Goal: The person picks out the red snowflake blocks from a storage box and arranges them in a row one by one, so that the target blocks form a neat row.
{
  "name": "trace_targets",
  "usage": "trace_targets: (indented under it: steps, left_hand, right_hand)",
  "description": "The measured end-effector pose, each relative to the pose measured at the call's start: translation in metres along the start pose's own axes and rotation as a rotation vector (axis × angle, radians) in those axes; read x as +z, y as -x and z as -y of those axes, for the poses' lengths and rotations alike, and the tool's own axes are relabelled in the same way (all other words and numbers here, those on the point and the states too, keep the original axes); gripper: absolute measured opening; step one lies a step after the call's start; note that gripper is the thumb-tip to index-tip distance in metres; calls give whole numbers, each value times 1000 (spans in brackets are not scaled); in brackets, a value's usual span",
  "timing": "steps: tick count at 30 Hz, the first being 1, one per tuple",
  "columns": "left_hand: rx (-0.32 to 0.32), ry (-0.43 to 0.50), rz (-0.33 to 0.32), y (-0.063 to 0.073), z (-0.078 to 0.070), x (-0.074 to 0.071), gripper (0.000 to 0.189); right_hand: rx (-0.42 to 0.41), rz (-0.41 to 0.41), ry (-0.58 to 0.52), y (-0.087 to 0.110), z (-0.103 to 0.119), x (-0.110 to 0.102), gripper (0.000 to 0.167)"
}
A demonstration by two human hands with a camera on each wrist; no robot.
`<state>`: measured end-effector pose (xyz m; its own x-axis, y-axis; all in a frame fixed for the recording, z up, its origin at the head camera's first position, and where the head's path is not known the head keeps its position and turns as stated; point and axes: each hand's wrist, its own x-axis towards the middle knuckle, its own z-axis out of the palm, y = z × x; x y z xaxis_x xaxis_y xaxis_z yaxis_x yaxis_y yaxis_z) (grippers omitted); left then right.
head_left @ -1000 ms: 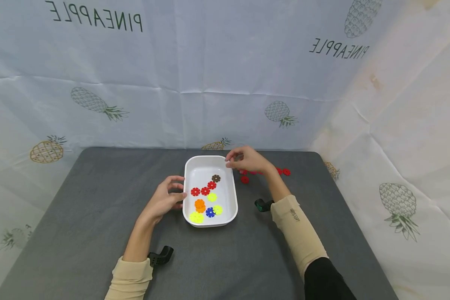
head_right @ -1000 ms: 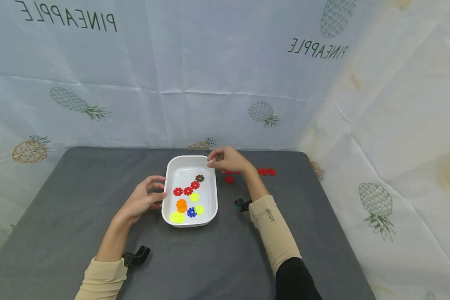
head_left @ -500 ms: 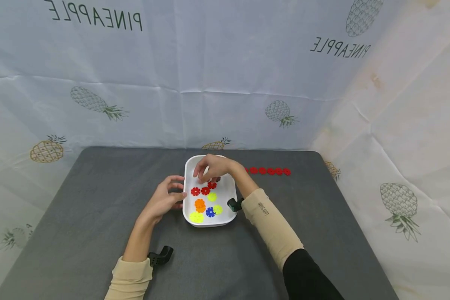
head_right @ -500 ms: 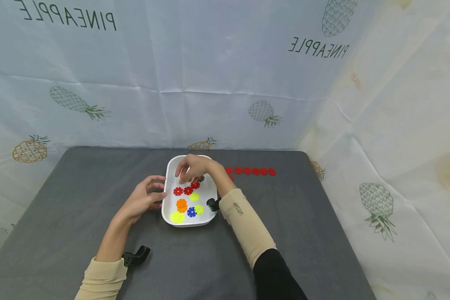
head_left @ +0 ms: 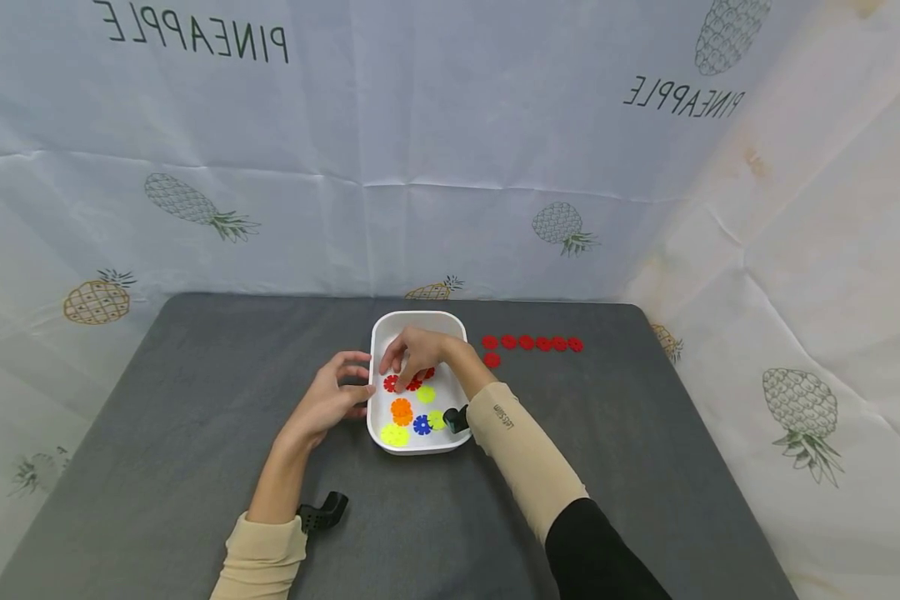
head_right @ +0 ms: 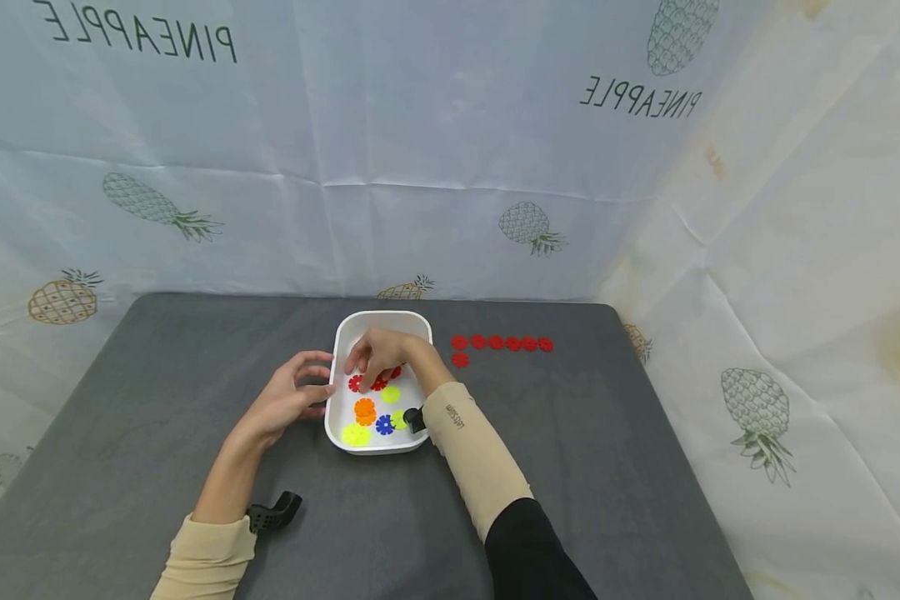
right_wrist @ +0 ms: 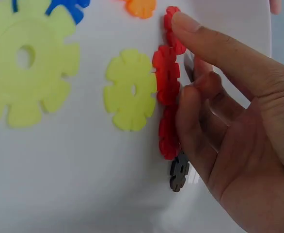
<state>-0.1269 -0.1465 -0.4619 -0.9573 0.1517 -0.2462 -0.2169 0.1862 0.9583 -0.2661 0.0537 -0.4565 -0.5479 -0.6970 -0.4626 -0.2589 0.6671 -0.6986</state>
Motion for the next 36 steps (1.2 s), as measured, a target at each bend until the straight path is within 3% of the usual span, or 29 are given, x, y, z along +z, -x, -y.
trace_targets:
  steps: [8, 15, 22, 36]
  left_hand:
    - [10, -5, -3, 0, 1, 0, 61]
    - [-6, -3, -8, 0, 0, 2, 58]
    - [-17, -4, -17, -2, 0, 1, 58]
    - [-11, 1, -6, -1, -2, 2, 59]
  right_hand:
    - [-15, -42, 26, 0, -4, 3, 24]
    - [1, -175, 5, -1, -9, 5, 29]
    - [-39, -288, 5, -3, -14, 6, 32]
    - [-80, -344, 19, -5, -16, 9, 27]
